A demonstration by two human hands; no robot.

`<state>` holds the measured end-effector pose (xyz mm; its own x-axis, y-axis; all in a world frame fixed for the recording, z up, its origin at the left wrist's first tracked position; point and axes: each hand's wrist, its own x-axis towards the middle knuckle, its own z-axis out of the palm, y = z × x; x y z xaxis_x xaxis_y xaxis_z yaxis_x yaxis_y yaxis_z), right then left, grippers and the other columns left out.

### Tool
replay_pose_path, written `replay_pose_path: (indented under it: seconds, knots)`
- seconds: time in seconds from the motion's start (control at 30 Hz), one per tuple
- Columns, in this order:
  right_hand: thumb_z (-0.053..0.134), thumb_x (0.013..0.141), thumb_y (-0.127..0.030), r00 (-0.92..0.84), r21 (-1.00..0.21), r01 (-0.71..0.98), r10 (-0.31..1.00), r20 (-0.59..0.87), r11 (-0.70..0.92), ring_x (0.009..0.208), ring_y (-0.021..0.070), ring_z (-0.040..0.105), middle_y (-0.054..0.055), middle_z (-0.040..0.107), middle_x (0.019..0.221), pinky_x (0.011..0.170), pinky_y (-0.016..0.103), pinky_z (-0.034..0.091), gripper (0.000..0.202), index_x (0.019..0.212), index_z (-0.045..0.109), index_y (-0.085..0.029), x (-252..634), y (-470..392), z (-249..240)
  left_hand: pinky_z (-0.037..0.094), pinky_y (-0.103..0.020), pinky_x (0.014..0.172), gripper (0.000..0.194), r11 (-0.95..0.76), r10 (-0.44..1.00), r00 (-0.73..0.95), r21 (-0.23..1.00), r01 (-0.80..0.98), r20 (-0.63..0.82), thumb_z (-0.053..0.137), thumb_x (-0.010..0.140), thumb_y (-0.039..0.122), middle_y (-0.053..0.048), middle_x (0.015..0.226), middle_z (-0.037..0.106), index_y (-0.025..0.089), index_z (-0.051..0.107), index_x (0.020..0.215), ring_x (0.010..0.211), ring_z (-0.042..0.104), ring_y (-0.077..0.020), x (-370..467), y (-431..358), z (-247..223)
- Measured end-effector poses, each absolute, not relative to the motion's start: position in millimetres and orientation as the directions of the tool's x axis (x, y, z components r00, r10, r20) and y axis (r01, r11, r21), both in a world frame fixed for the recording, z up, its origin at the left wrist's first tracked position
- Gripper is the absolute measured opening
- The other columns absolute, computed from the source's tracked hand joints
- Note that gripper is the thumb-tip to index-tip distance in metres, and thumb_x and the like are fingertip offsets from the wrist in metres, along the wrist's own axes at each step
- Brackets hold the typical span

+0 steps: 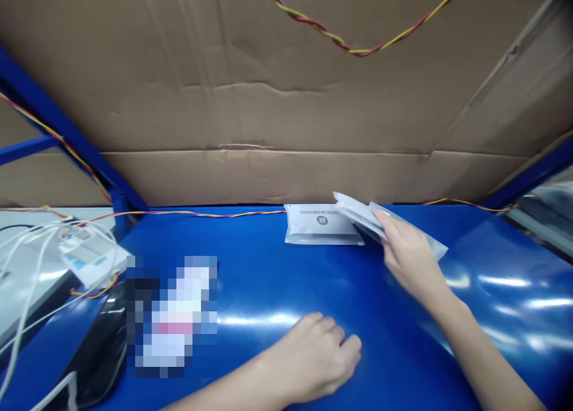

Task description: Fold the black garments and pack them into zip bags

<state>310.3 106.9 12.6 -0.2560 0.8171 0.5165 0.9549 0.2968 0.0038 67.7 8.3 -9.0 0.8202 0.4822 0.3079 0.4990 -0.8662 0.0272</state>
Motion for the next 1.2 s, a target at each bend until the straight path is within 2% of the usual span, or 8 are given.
replay_pose_path:
  seconds: [0.2, 0.3, 0.37, 0.57, 0.8, 0.97, 1.1, 1.2]
  knots:
    - [0.036, 0.082, -0.002, -0.589, -0.041, 0.766, 0.726, 0.355, 0.641, 0.132, 0.0276, 0.039, 0.011, 0.044, 0.145, 0.105, 0.05, 0.037, 0.067, 0.146, 0.032, -0.02, 257.7, 82.6, 4.5, 0.044, -0.028, 0.058, 0.023, -0.836, 0.495, 0.72, 0.04, 0.548, 0.487, 0.048, 0.092, 0.027, 0.0, 0.065, 0.055, 0.019, 0.05, 0.072, 0.062, 0.055, -0.0149, 68.3, 17.2, -1.0]
    - [0.041, 0.084, -0.006, -0.687, -0.109, 0.664, 0.662, 0.3, 0.739, 0.134, 0.0282, 0.037, 0.011, 0.043, 0.146, 0.106, 0.05, 0.038, 0.062, 0.145, 0.034, -0.02, 241.1, 71.4, 0.6, 0.049, -0.03, 0.071, 0.01, -0.795, 0.526, 0.619, 0.08, 0.601, 0.583, 0.05, 0.088, 0.016, -0.004, 0.079, 0.059, 0.016, 0.057, 0.081, 0.081, 0.059, -0.019, 68.1, 21.0, 2.7]
    - [0.044, 0.087, -0.012, -0.717, -0.176, 0.606, 0.629, 0.302, 0.776, 0.133, 0.0268, 0.037, 0.012, 0.045, 0.144, 0.107, 0.049, 0.038, 0.057, 0.143, 0.035, -0.017, 237.3, 67.6, -1.3, 0.05, -0.034, 0.082, 0.014, -0.746, 0.576, 0.538, 0.127, 0.653, 0.616, 0.05, 0.085, 0.01, -0.008, 0.092, 0.061, 0.015, 0.059, 0.094, 0.095, 0.059, -0.0223, 66.9, 23.3, 4.2]
    - [0.051, 0.084, -0.013, -0.658, -0.283, 0.602, 0.664, 0.354, 0.747, 0.13, 0.0238, 0.042, 0.014, 0.048, 0.139, 0.106, 0.042, 0.041, 0.052, 0.136, 0.043, -0.014, 246.1, 69.3, -1.4, 0.05, -0.04, 0.089, 0.013, -0.655, 0.671, 0.44, 0.197, 0.73, 0.597, 0.051, 0.088, 0.017, -0.011, 0.109, 0.06, 0.015, 0.058, 0.099, 0.105, 0.057, -0.0265, 62.5, 28.8, 6.6]
    - [0.053, 0.088, -0.019, -0.587, -0.263, 0.631, 0.671, 0.453, 0.73, 0.123, 0.025, 0.05, 0.015, 0.05, 0.132, 0.099, 0.041, 0.048, 0.041, 0.129, 0.047, -0.018, 253.5, 69.6, 7.2, 0.051, -0.036, 0.083, 0.02, -0.651, 0.652, 0.479, 0.111, 0.751, 0.588, 0.042, 0.092, 0.01, -0.008, 0.1, 0.064, 0.017, 0.06, 0.099, 0.094, 0.06, -0.0206, 55.5, 33.9, 11.1]
    - [0.053, 0.088, -0.019, -0.512, -0.244, 0.673, 0.678, 0.528, 0.699, 0.116, 0.0254, 0.054, 0.013, 0.054, 0.125, 0.094, 0.043, 0.05, 0.034, 0.122, 0.05, -0.021, 263.1, 73.0, 15.5, 0.049, -0.034, 0.08, 0.019, -0.615, 0.675, 0.393, 0.183, 0.767, 0.624, 0.044, 0.093, 0.01, -0.006, 0.097, 0.065, 0.017, 0.059, 0.101, 0.091, 0.059, -0.0196, 43.0, 42.1, 18.1]
    - [0.053, 0.088, -0.015, -0.459, -0.214, 0.694, 0.651, 0.604, 0.687, 0.098, 0.0219, 0.061, 0.008, 0.06, 0.108, 0.082, 0.036, 0.053, 0.023, 0.109, 0.057, -0.024, 269.1, 74.7, 18.2, 0.048, -0.034, 0.081, 0.019, -0.604, 0.666, 0.344, 0.21, 0.769, 0.662, 0.046, 0.092, 0.01, -0.006, 0.097, 0.065, 0.017, 0.059, 0.104, 0.092, 0.06, -0.0201, 39.0, 44.4, 23.2]
    - [0.053, 0.088, -0.011, -0.441, -0.192, 0.705, 0.634, 0.635, 0.683, 0.088, 0.0188, 0.061, 0.006, 0.06, 0.1, 0.076, 0.032, 0.052, 0.025, 0.109, 0.059, -0.024, 268.1, 72.3, 15.4, 0.047, -0.033, 0.082, 0.017, -0.601, 0.66, 0.334, 0.205, 0.773, 0.673, 0.048, 0.092, 0.011, -0.007, 0.096, 0.065, 0.016, 0.059, 0.102, 0.092, 0.061, -0.0195, 41.1, 43.0, 26.6]
